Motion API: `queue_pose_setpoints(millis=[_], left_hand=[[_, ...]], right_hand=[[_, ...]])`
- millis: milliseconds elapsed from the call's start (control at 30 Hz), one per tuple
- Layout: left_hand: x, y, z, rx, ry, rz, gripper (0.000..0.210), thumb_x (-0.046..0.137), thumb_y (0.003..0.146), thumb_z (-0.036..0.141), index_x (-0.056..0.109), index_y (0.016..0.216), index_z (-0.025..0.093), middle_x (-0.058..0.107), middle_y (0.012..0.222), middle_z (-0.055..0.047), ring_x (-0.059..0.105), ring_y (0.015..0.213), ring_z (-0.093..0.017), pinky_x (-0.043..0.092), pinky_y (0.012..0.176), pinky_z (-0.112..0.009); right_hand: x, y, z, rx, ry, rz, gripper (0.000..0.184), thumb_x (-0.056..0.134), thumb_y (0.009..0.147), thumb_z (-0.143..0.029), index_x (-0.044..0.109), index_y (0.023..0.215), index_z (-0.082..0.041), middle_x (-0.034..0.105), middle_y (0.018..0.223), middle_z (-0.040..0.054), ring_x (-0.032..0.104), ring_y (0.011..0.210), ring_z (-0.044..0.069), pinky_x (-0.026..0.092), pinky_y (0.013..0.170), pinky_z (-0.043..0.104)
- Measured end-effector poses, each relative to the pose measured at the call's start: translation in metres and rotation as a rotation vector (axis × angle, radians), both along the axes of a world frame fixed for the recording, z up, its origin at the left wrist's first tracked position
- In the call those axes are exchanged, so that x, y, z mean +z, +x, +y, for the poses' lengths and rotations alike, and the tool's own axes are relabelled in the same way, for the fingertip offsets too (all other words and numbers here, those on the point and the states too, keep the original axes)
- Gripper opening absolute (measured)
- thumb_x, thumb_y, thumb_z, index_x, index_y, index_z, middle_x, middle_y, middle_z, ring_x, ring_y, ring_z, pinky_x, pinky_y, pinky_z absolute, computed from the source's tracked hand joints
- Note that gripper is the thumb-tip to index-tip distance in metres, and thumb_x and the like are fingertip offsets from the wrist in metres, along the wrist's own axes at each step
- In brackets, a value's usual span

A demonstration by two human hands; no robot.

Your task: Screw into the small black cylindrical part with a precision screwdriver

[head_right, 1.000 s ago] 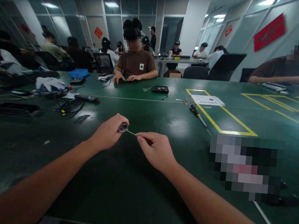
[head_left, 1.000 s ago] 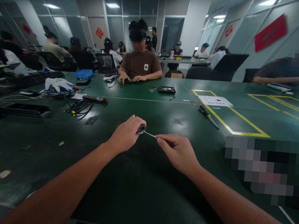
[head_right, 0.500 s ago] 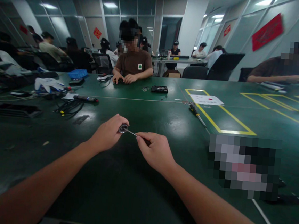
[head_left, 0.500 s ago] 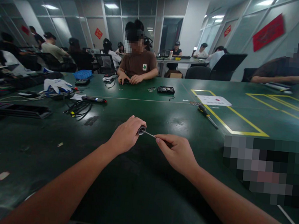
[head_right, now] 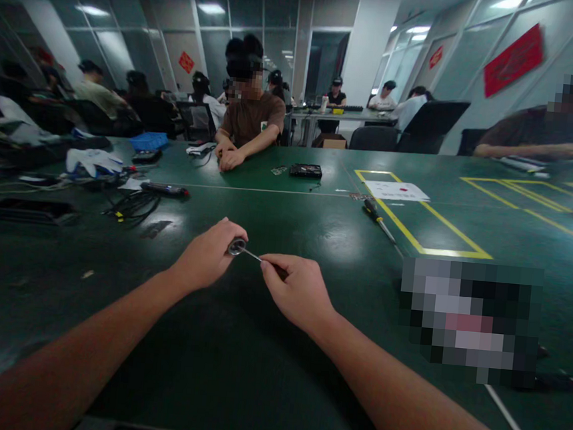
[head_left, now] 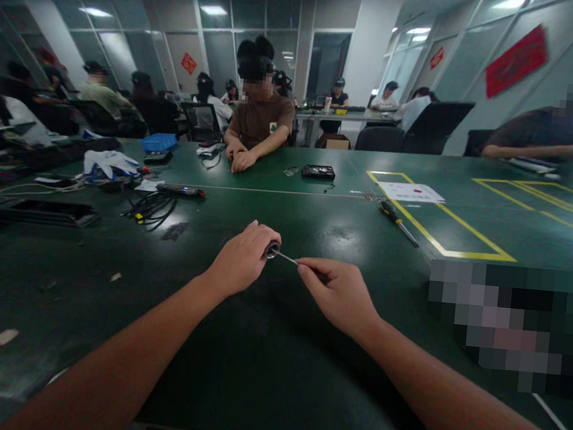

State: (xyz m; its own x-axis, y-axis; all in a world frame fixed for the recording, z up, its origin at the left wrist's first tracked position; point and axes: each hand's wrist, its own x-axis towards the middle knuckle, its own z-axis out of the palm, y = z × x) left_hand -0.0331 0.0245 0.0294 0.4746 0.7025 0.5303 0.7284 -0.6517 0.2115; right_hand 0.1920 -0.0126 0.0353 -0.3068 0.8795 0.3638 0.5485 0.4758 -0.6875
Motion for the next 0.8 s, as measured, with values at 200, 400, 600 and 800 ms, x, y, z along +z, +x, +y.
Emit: queue_pose_setpoints(millis=[200,400,600,800], left_hand=[[-0.002,0.000,0.001,-0.014,0.026,0.005,0.022,0.051,0.091,0.002,0.055,0.103,0.020,0.064,0.100,-0.002,0.063,0.099,-0.019,0.039,0.120,-0.053],[-0.004,-0.004,0.004,-0.016,0.026,-0.005,0.026,0.051,0.089,0.000,0.054,0.105,0.021,0.063,0.100,-0.001,0.062,0.098,-0.019,0.041,0.120,-0.053],[-0.005,-0.005,0.004,-0.001,0.011,-0.017,0.023,0.052,0.091,0.003,0.055,0.105,0.021,0.063,0.101,-0.002,0.061,0.098,-0.019,0.041,0.119,-0.053],[-0.004,-0.003,0.003,0.000,0.018,-0.014,0.024,0.052,0.090,0.003,0.055,0.105,0.021,0.063,0.100,-0.002,0.061,0.098,-0.020,0.042,0.118,-0.053]], right_hand=[[-0.003,-0.004,-0.003,0.000,-0.042,-0.013,0.028,0.056,0.098,-0.028,0.083,0.107,-0.025,0.079,0.075,-0.0012,0.069,0.061,0.016,0.047,0.059,0.029],[-0.005,0.001,0.004,0.089,-0.136,0.079,0.026,0.059,0.096,-0.029,0.083,0.106,-0.024,0.080,0.080,-0.0005,0.071,0.068,0.017,0.050,0.063,0.028],[0.001,0.007,0.006,0.068,-0.031,0.059,0.024,0.061,0.094,-0.026,0.084,0.102,-0.023,0.082,0.087,0.0008,0.074,0.071,0.018,0.052,0.066,0.029],[0.000,0.002,0.000,0.050,0.010,-0.031,0.028,0.057,0.097,-0.025,0.083,0.109,-0.027,0.083,0.088,-0.0005,0.074,0.069,0.018,0.051,0.064,0.030]])
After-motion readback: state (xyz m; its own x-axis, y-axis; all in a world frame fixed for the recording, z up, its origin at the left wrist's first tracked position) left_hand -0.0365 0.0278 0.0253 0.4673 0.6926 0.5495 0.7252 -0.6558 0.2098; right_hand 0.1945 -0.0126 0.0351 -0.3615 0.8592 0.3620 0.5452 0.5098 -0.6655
